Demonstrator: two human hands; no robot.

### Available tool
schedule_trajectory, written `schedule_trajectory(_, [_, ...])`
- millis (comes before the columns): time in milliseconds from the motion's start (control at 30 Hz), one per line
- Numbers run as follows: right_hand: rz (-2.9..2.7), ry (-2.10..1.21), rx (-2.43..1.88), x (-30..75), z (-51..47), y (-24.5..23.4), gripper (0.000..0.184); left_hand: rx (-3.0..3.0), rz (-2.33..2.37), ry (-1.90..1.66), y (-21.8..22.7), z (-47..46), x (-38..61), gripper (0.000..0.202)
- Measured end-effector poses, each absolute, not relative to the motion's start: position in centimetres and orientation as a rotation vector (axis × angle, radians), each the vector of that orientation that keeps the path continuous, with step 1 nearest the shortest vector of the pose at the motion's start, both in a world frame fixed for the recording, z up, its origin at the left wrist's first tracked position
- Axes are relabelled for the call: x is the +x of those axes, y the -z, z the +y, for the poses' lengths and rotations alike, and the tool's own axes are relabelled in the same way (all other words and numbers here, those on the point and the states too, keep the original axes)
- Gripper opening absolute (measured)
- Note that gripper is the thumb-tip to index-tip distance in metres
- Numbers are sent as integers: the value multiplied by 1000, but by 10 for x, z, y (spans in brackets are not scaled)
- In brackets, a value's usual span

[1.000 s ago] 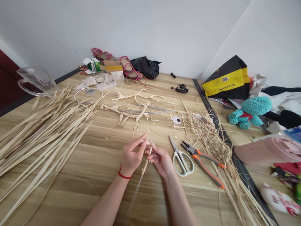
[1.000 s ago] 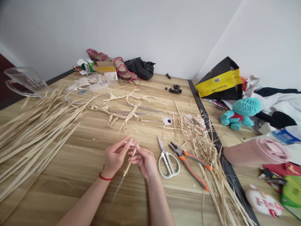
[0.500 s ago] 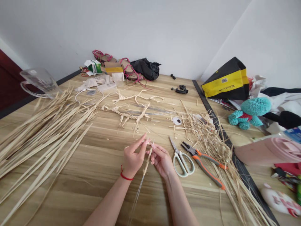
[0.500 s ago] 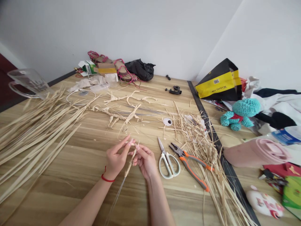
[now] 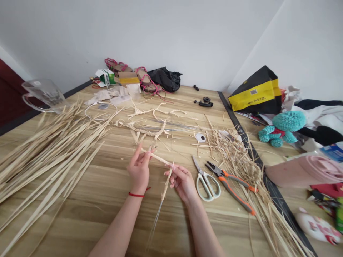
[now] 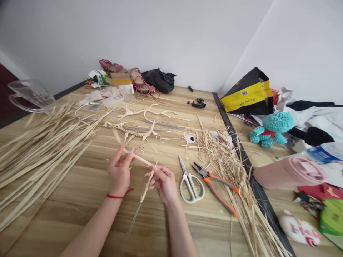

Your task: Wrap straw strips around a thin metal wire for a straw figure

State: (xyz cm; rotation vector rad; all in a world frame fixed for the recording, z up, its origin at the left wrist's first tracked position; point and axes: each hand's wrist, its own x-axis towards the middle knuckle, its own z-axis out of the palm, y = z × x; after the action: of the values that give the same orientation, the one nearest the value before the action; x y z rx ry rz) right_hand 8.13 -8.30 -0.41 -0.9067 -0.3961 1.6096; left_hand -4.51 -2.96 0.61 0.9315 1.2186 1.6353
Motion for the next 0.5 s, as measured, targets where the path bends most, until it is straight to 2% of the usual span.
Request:
schedule_trajectory(133, [-379,-1557,-903,82,-82,3,26,860,1183,-1695,-10,-23,-54,82])
schedule_trajectory(300, [-343,-1536,-909,82,-81,6,26,771,1018,-1541,-14,-24,-50,104])
schedule_trajectory(400, [-326,-1522,-906,83,-80,8,26,749,919,-1384,-11,-29,-41,94])
schedule_trajectory(500, [-325,-1511,-902,82,-80,8,25,832,881,-1178,-7,-34,-32,63])
